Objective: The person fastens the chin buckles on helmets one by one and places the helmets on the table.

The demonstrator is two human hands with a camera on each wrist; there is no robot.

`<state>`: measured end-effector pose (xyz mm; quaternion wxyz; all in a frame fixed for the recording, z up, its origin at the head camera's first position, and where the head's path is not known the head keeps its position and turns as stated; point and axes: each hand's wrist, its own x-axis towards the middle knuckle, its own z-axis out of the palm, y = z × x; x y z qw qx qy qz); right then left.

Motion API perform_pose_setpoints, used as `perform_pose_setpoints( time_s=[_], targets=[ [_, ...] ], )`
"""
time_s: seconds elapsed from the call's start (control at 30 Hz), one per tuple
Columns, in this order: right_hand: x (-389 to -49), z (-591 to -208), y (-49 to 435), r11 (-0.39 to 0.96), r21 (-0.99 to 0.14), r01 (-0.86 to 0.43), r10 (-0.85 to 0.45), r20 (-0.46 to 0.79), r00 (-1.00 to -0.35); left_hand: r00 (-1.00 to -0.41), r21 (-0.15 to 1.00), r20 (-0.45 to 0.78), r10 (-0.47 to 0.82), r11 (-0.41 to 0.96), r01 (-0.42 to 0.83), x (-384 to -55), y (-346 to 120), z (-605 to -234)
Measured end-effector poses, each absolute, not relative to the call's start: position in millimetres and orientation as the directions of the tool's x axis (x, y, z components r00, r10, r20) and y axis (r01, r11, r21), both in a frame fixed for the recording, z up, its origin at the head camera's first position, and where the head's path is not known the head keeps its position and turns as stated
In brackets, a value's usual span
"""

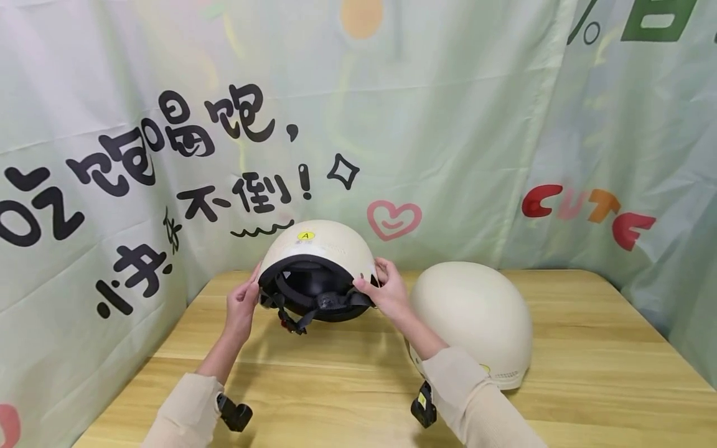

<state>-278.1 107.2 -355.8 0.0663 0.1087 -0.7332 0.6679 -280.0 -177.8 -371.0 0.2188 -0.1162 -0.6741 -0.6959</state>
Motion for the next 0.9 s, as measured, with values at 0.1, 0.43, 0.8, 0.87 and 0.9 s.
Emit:
perform_pose_setpoints(
  time_s=[0.1,0.43,0.8,0.87,0.9],
  targets=[
    [-278.9,-356.8,108.9,0.087,-0.960,-0.264,-0.107,0.255,-0.961,-0.887,0.891,0.451,-0.098,0.000,0.453,-279.6,-181.9,-372.9],
    [-267.2,-337.5,112.0,0.183,-0.963,-0.199,-0.251,0.150,-0.956,-0.968,0.935,0.250,0.033,0.252,0.251,-268.4,-189.8,-351.8],
    [-258.5,-317.0,119.9,0.377,-0.925,-0.047,-0.340,-0.091,-0.936,-0.984,0.884,-0.093,0.152,0.467,-0.011,-257.5,-182.6,-306.4],
    [-257.3,-317.4,121.5,0.378,-0.924,-0.056,-0.351,-0.087,-0.932,-0.973,0.871,-0.147,0.177,0.490,-0.043,-256.1,-182.8,-302.1],
    [-256.6,-318.1,121.9,0.376,-0.924,-0.064,-0.354,-0.080,-0.932,-0.968,0.863,-0.167,0.185,0.503,-0.053,-255.3,-182.8,-300.4]
  ],
)
